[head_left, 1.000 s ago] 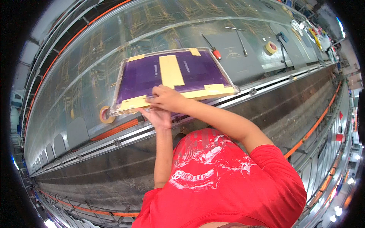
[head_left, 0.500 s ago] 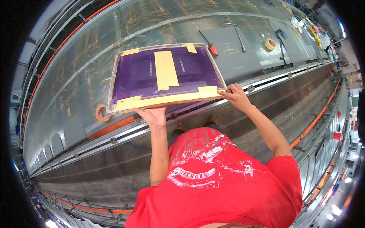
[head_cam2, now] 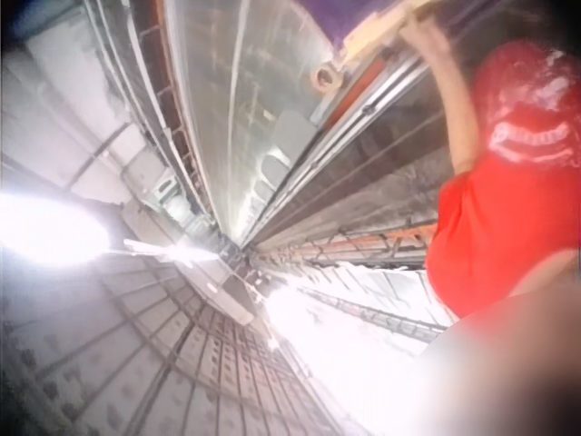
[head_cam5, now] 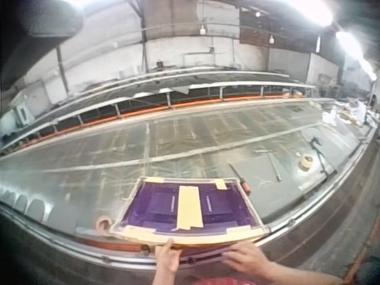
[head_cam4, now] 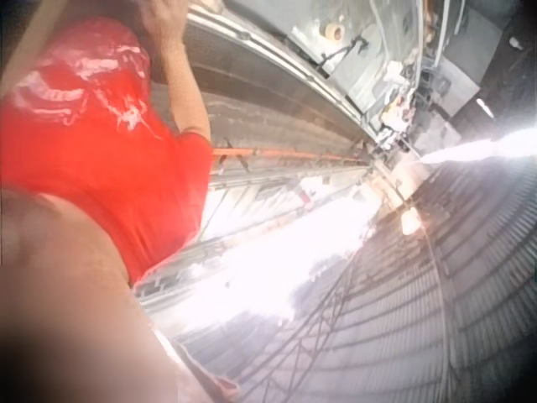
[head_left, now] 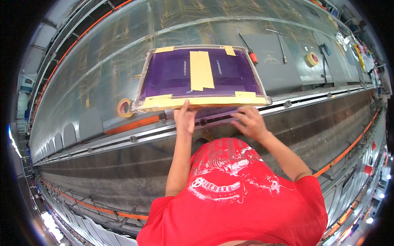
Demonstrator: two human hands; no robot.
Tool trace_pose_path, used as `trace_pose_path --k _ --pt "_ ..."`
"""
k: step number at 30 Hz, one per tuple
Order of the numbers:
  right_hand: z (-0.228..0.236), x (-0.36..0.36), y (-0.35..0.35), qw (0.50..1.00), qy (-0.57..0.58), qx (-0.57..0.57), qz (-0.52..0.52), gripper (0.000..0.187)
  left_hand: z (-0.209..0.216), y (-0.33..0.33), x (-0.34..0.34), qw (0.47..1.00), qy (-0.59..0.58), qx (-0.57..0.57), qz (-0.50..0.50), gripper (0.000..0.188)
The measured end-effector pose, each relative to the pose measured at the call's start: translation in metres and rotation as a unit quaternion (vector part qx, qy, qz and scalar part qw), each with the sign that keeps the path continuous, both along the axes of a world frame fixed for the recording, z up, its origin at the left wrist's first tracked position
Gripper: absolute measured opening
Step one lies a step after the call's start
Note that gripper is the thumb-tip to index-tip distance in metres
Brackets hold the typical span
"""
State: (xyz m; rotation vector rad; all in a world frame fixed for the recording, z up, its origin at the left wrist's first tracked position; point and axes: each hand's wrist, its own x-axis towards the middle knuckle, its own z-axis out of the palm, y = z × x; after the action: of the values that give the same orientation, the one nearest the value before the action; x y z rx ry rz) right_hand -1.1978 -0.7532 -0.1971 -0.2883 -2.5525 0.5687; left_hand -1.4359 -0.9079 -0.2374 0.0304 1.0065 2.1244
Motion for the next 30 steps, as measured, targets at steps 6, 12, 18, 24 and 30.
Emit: trace_pose_path --k 6,12,18,24,30 --pt "0.028 -0.116 -0.033 0.996 0.092 -0.012 -0.003 0.03 0.012 -0.007 -0.005 0.999 0.006 0.023 -0.038 0.048" --pt "0.031 -0.15 -0.032 0.995 0.089 -0.021 0.027 0.028 -0.003 -0.006 -0.007 0.995 0.053 -0.054 0.065 0.063" --pt "0.023 -0.133 -0.017 0.999 0.04 -0.016 0.027 0.029 0.009 0.009 0.006 0.993 0.016 -0.034 0.116 0.076" --pt "0.019 -0.044 0.042 0.996 -0.02 0.087 -0.031 0.031 0.013 0.012 0.01 0.987 -0.021 -0.065 0.142 0.083" --pt "-0.005 0.047 0.092 0.984 -0.04 0.102 -0.139 0.028 0.008 0.014 0.014 0.979 -0.023 -0.081 0.185 0.085"
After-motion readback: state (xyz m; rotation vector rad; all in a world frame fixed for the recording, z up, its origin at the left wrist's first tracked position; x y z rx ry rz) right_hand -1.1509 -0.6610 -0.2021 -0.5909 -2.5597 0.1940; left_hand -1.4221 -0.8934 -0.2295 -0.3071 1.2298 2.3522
